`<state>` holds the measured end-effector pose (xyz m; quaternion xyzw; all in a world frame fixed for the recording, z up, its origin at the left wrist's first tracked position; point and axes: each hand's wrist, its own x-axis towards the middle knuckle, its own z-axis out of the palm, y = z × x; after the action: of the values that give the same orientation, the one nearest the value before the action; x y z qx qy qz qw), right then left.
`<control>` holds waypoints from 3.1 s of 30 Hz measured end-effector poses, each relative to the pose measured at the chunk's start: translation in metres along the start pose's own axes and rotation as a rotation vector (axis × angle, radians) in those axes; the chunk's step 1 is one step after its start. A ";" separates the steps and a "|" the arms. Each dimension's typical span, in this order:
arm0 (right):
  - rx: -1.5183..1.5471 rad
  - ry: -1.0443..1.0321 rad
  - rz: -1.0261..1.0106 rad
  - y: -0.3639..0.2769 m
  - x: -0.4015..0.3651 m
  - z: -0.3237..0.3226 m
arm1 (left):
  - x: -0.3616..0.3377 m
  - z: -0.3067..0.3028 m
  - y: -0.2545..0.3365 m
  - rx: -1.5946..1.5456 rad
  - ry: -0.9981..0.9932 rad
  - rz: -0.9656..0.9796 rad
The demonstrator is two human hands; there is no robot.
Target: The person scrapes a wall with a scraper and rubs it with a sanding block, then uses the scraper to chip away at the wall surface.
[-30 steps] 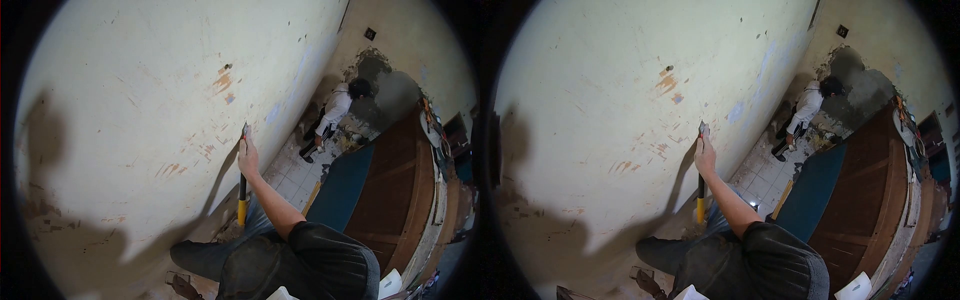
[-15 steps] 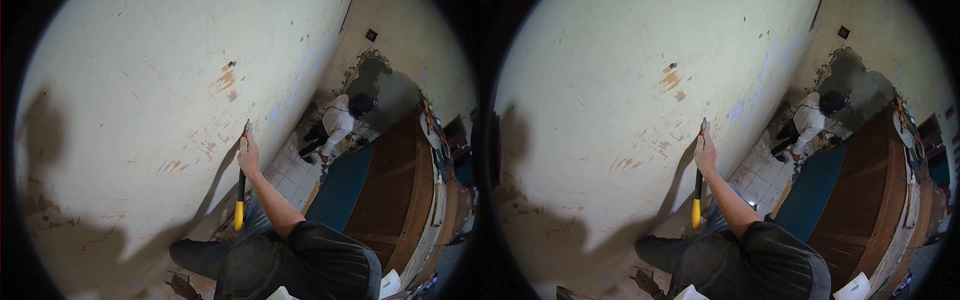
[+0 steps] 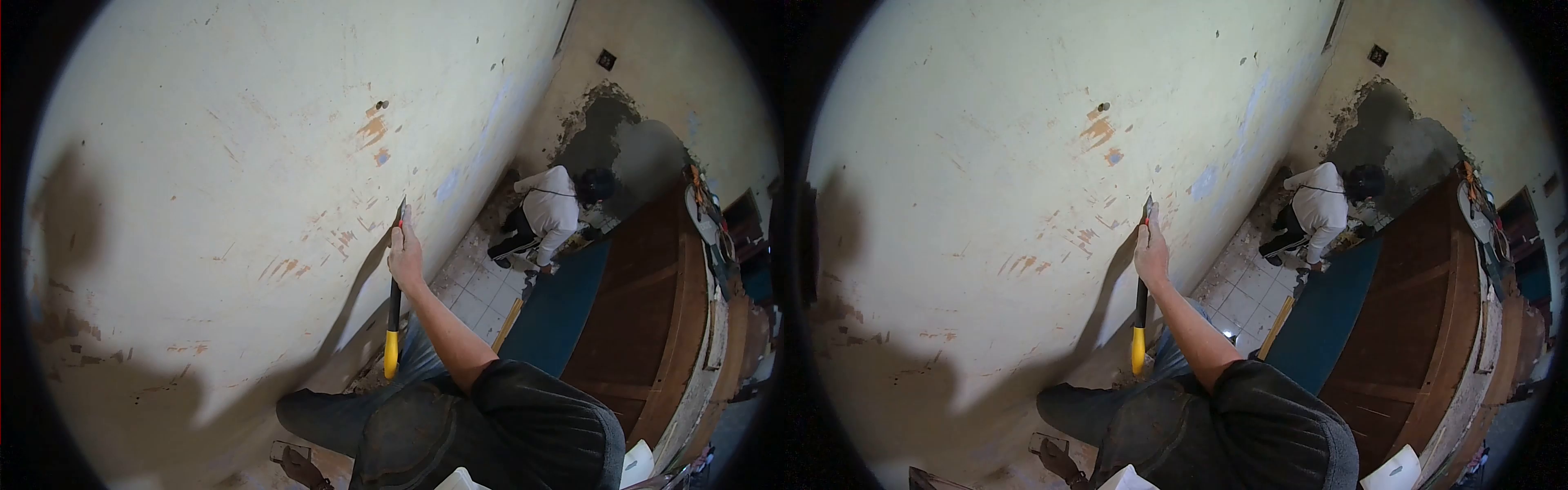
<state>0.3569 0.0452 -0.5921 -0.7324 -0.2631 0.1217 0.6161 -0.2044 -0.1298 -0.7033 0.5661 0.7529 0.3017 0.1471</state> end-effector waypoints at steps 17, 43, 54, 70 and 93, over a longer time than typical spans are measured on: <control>-0.189 -0.095 0.052 -0.006 0.013 -0.019 | -0.017 -0.017 0.035 0.090 0.024 -0.001; -0.167 -0.041 -0.198 0.008 0.019 -0.030 | -0.017 0.001 0.008 -0.101 -0.006 -0.160; 0.245 -0.137 0.200 -0.031 0.015 -0.028 | 0.005 -0.019 0.073 0.091 0.061 0.171; -0.059 0.068 -0.260 -0.024 0.012 -0.002 | -0.036 -0.053 0.168 -0.083 0.084 0.293; -0.070 0.039 -0.280 -0.021 0.016 -0.021 | -0.013 -0.037 0.180 -0.038 0.047 0.351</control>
<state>0.3755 0.0384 -0.5655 -0.7117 -0.3547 0.0109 0.6063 -0.0843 -0.1205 -0.5642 0.6787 0.6399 0.3502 0.0853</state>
